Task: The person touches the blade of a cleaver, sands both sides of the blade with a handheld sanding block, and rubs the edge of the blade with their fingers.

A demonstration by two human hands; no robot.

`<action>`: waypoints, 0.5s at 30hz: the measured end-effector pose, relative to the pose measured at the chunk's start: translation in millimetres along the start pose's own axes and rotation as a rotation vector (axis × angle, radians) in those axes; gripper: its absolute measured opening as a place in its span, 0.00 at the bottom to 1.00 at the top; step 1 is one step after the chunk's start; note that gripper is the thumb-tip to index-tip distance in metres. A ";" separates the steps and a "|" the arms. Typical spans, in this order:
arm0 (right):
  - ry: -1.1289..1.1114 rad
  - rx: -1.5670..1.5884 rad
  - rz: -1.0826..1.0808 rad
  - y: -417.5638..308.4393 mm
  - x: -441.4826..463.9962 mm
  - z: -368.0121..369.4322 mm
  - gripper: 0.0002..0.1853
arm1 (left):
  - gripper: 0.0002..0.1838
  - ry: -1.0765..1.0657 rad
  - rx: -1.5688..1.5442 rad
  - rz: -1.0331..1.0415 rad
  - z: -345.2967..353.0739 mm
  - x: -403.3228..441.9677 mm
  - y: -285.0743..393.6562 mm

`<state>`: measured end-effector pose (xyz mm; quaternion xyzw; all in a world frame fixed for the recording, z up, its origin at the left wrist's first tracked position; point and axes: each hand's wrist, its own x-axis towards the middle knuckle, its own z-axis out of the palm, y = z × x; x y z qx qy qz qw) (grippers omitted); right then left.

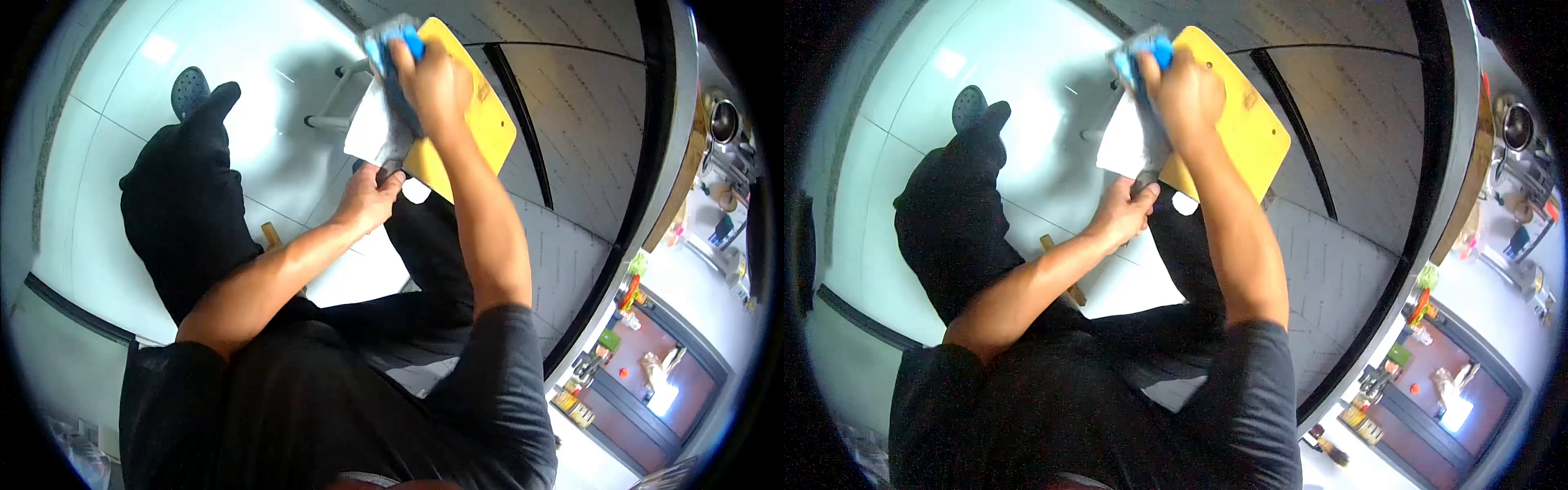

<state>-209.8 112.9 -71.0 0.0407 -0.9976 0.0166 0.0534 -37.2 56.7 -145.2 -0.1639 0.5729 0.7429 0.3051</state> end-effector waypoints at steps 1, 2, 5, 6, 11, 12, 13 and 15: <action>-0.017 -0.009 -0.005 -2.0 16.9 -0.7 0.33 | 0.14 0.002 -0.001 -0.002 -1.2 -3.3 6.8; -0.029 -0.015 -0.006 -4.1 26.0 -2.5 0.33 | 0.13 0.003 -0.001 -0.004 -2.5 -6.6 14.1; -0.130 0.016 0.033 14.1 -33.3 -14.3 0.33 | 0.14 -0.036 -0.113 -0.078 0.4 -8.8 17.9; -0.119 0.011 -0.060 31.5 -55.7 -11.1 0.33 | 0.15 -0.020 -0.119 -0.058 3.5 -7.7 12.3; 0.010 -0.020 -0.081 7.6 0.6 1.6 0.30 | 0.17 0.007 0.007 -0.049 -0.5 -10.4 14.4; 0.020 -0.007 -0.082 0.3 20.4 0.3 0.30 | 0.17 -0.030 -0.038 -0.130 -3.8 -15.8 28.9; 0.003 -0.005 -0.074 -1.2 19.8 -1.8 0.31 | 0.17 -0.025 -0.070 -0.122 -4.3 -15.8 30.8; -0.029 0.024 -0.060 9.4 -7.8 -4.1 0.31 | 0.17 -0.037 -0.109 -0.121 -2.9 -18.9 29.5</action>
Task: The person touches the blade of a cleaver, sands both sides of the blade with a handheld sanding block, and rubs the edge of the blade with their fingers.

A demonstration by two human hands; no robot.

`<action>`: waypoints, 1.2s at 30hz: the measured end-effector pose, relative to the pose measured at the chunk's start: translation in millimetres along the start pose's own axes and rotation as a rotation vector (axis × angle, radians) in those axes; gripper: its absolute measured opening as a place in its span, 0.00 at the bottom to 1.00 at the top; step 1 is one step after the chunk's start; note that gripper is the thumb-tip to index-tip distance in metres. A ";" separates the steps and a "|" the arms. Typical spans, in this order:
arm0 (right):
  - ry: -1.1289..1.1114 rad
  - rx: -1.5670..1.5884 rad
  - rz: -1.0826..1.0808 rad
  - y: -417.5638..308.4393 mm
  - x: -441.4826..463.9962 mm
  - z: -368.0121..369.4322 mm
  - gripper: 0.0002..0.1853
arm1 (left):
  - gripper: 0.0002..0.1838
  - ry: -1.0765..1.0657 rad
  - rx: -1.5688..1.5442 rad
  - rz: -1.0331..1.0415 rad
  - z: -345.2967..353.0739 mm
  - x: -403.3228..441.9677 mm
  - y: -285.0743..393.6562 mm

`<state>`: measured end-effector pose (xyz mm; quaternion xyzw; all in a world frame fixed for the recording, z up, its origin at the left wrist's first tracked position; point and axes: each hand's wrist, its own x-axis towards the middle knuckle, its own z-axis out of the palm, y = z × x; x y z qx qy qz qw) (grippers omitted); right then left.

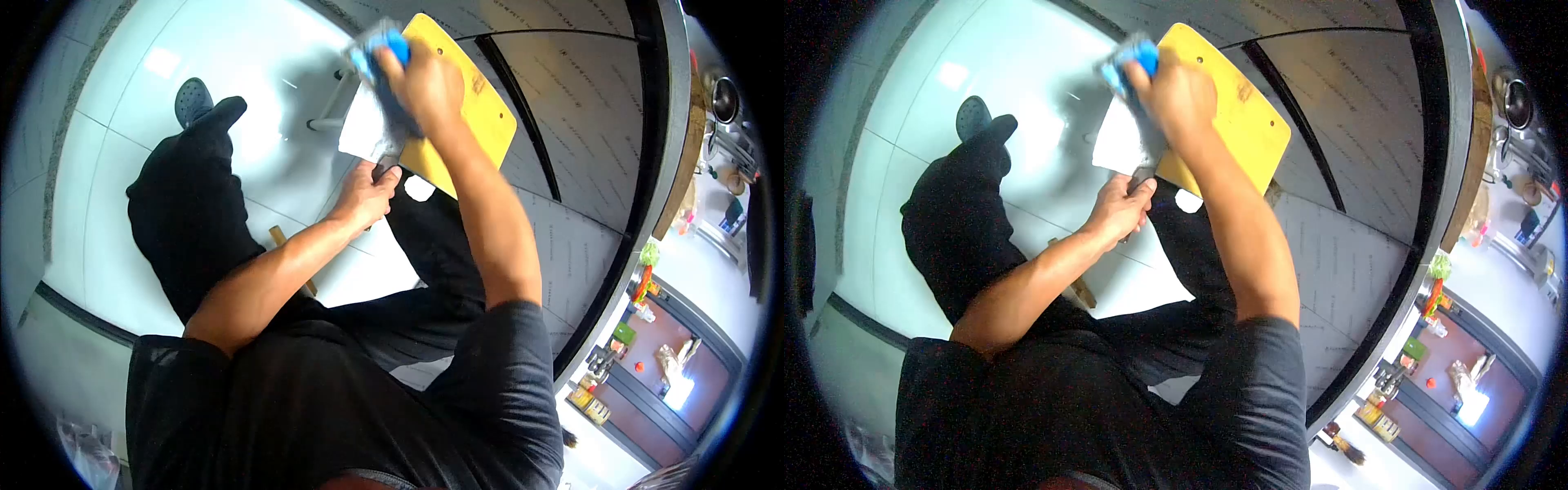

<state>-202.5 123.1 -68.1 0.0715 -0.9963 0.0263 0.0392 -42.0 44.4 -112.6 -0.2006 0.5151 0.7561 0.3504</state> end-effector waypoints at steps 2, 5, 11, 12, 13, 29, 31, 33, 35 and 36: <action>-0.098 0.012 -0.040 19.2 -48.0 -8.8 0.31 | 0.17 -0.015 -0.033 -0.044 -0.9 5.5 -1.8; -0.076 0.053 -0.013 13.4 -46.7 -8.5 0.31 | 0.17 0.019 0.041 -0.052 -1.0 1.7 3.2; -0.013 0.062 -0.029 2.7 -2.3 1.8 0.30 | 0.17 -0.006 0.047 -0.048 -2.9 -0.6 3.9; -0.076 0.038 -0.007 9.5 -32.9 -4.8 0.30 | 0.17 -0.010 0.012 -0.074 -1.0 2.6 1.5; -0.072 0.027 -0.092 23.4 -57.0 -5.9 0.30 | 0.16 -0.014 -0.021 -0.032 0.5 5.2 -3.6; -0.055 -0.034 -0.215 2.5 -25.8 -2.9 0.33 | 0.17 -0.008 0.009 -0.019 -2.4 -1.7 3.2; 0.065 -0.027 -0.234 -7.5 21.0 4.8 0.32 | 0.17 0.014 0.020 0.006 -0.9 4.1 0.9; 0.025 0.004 -0.223 -6.1 13.4 3.4 0.32 | 0.17 -0.024 0.004 -0.055 -1.9 0.6 4.9; -0.061 0.051 -0.243 6.5 -14.1 -2.3 0.31 | 0.15 -0.043 0.028 -0.062 -2.3 2.6 7.9; -0.095 0.057 -0.271 8.6 -34.2 -11.8 0.31 | 0.15 -0.049 -0.002 -0.043 -2.3 3.6 4.1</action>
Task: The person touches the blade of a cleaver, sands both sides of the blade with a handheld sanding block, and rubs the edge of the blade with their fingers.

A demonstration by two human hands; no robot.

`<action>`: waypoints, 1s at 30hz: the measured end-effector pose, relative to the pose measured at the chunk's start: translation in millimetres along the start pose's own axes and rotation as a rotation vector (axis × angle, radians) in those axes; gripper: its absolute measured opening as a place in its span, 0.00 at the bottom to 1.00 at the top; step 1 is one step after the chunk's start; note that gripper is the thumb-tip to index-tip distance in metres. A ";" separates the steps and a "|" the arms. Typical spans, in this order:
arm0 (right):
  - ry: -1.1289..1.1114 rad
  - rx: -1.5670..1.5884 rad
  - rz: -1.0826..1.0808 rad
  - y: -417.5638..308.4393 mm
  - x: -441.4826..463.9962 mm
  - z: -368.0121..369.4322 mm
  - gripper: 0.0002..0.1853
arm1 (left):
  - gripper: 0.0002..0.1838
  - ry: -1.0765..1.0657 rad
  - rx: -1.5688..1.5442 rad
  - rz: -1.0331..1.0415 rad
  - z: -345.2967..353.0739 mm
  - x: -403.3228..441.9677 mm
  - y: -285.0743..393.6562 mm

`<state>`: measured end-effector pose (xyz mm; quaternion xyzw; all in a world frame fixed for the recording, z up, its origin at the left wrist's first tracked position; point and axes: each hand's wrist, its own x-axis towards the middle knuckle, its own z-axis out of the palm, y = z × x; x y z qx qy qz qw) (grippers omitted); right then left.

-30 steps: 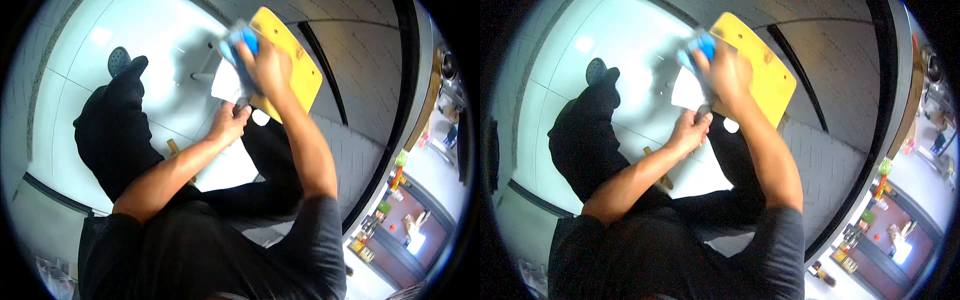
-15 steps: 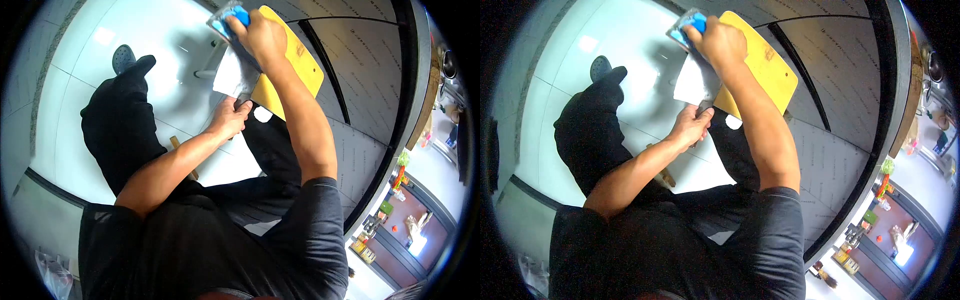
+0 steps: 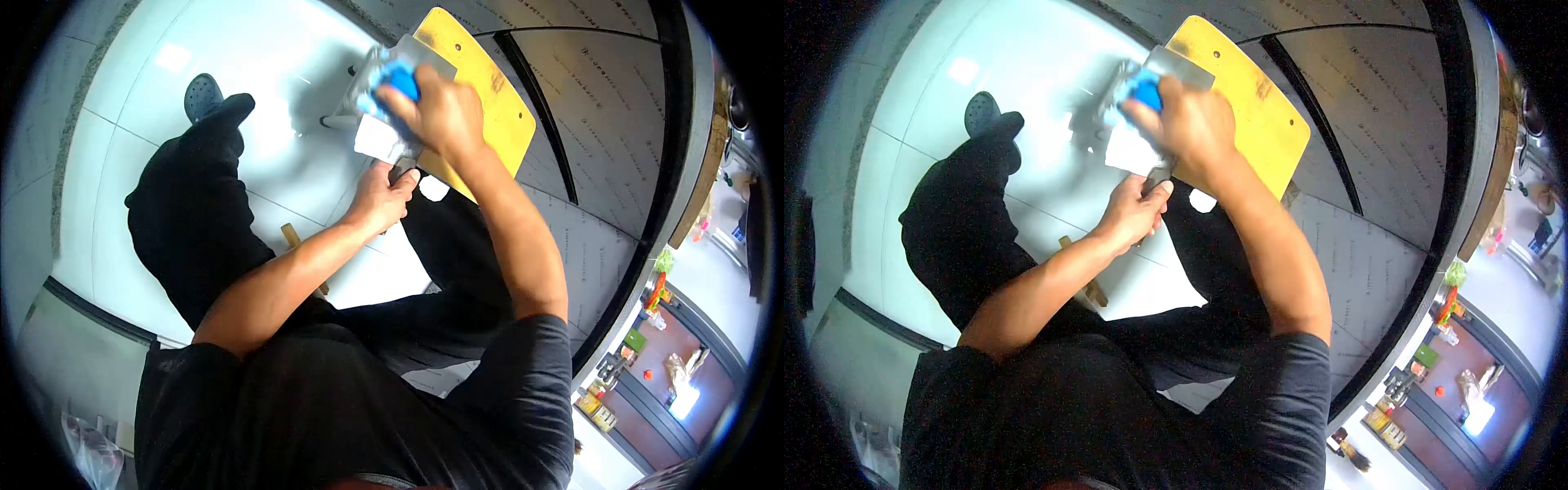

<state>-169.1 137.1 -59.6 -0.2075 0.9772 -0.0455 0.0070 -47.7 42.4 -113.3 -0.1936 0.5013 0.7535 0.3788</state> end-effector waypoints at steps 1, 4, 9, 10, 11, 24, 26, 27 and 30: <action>-0.036 0.013 -0.025 -2.8 -16.0 -5.2 0.30 | 0.14 -0.003 -0.027 0.016 0.5 -0.6 -4.9; 0.018 0.047 -0.092 2.0 -9.9 -0.1 0.30 | 0.14 0.050 0.002 0.055 2.0 3.8 -5.3; 0.114 -0.033 0.049 7.2 52.2 9.3 0.33 | 0.13 0.022 0.012 0.054 -1.0 -2.1 -2.0; 0.086 -0.027 0.068 5.5 48.9 6.9 0.33 | 0.13 0.017 -0.006 0.040 -0.1 -0.3 -3.0; 0.073 0.008 0.014 1.9 28.8 4.2 0.32 | 0.13 0.012 -0.026 0.020 0.6 0.6 -5.5; 0.060 -0.020 0.073 14.3 40.5 3.5 0.32 | 0.14 0.005 -0.034 0.062 -3.7 4.5 -12.8; -0.066 0.001 -0.012 -5.1 -5.8 1.4 0.31 | 0.14 -0.004 -0.033 0.054 -3.4 4.9 -11.2; -0.021 -0.001 -0.166 -9.9 -22.7 1.4 0.30 | 0.14 -0.007 -0.037 0.044 -2.2 3.2 -9.2; 0.003 -0.005 -0.232 -4.1 -10.8 7.2 0.31 | 0.14 0.010 0.008 0.044 -2.2 -0.2 -5.2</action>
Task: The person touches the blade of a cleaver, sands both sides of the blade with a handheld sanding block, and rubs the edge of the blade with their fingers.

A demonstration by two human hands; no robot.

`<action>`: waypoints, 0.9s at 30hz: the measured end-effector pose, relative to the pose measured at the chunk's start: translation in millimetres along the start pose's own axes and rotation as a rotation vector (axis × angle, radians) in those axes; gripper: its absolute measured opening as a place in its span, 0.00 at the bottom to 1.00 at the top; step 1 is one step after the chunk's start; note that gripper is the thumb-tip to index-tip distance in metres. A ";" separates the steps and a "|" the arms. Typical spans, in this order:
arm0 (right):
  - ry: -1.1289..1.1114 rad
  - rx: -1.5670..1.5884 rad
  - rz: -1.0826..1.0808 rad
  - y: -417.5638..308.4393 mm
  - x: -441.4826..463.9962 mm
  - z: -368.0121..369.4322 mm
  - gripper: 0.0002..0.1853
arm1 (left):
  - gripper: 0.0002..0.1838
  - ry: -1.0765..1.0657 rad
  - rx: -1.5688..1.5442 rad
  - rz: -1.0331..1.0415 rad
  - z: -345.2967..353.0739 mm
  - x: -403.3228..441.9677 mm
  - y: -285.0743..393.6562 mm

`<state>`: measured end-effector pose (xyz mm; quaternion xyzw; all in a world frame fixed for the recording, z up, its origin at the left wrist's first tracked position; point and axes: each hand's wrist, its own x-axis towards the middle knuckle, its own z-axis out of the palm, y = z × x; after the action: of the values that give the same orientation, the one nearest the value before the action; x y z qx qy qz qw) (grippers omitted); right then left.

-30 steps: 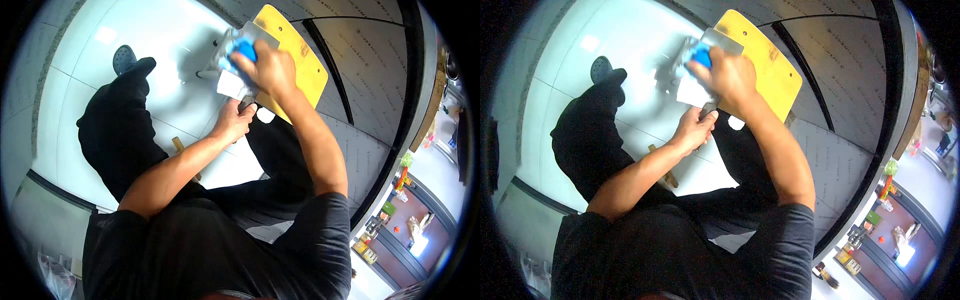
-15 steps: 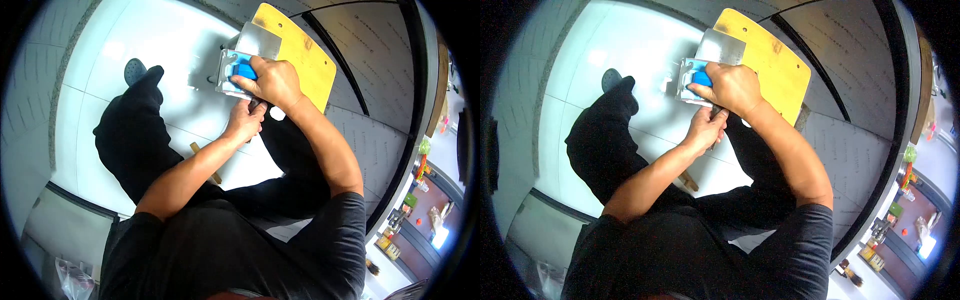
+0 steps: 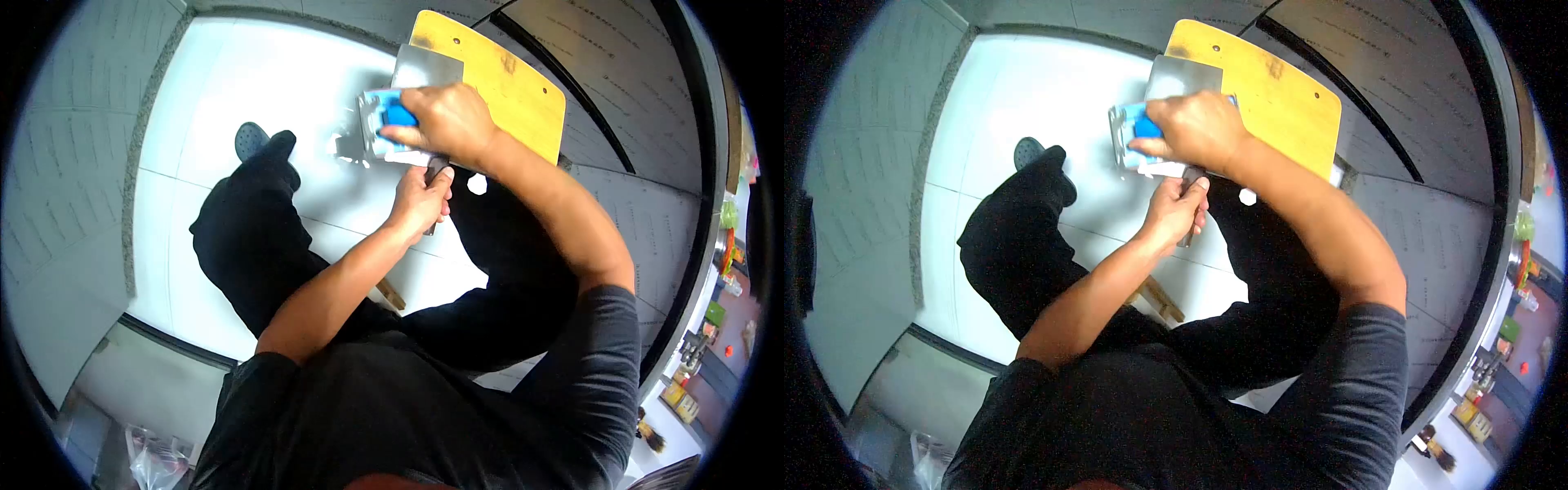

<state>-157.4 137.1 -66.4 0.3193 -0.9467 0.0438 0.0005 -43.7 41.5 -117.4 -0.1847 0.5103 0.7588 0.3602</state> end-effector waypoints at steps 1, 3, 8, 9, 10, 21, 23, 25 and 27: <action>0.023 -0.021 0.020 9.5 13.1 2.3 0.31 | 0.15 0.001 0.020 -0.005 -0.2 -0.2 -2.4; -0.019 -0.057 0.282 42.1 60.1 1.8 0.33 | 0.16 -0.015 0.019 0.017 -3.2 2.2 -5.5; 0.195 -0.019 0.568 68.4 79.6 -64.0 0.30 | 0.13 -0.030 0.000 0.031 -6.9 7.1 -8.2; 0.306 0.030 0.618 58.8 62.9 -79.3 0.30 | 0.13 -0.032 0.000 0.038 -6.8 7.0 -9.9; 0.355 0.065 0.629 55.0 43.3 -95.9 0.30 | 0.12 -0.051 0.005 0.065 -7.6 7.5 -11.7; 0.505 1.019 1.031 74.5 -136.3 -89.3 0.15 | 0.14 -0.229 0.104 0.417 -17.5 -72.2 22.7; 0.331 0.980 1.118 78.5 -134.8 -72.9 0.11 | 0.14 -0.265 0.191 0.519 -19.7 -81.0 27.3; 0.214 0.988 1.154 82.4 -123.8 -53.1 0.12 | 0.13 -0.276 0.183 0.545 -16.4 -95.4 37.6; 0.087 0.917 1.150 85.5 -114.0 -35.1 0.15 | 0.13 -0.272 0.224 0.620 -14.0 -105.6 43.4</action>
<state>-119.2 276.7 -41.8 -0.2614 -0.8502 0.4413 -0.1184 -5.9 -18.6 -26.8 0.1224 0.5695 0.7890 0.1955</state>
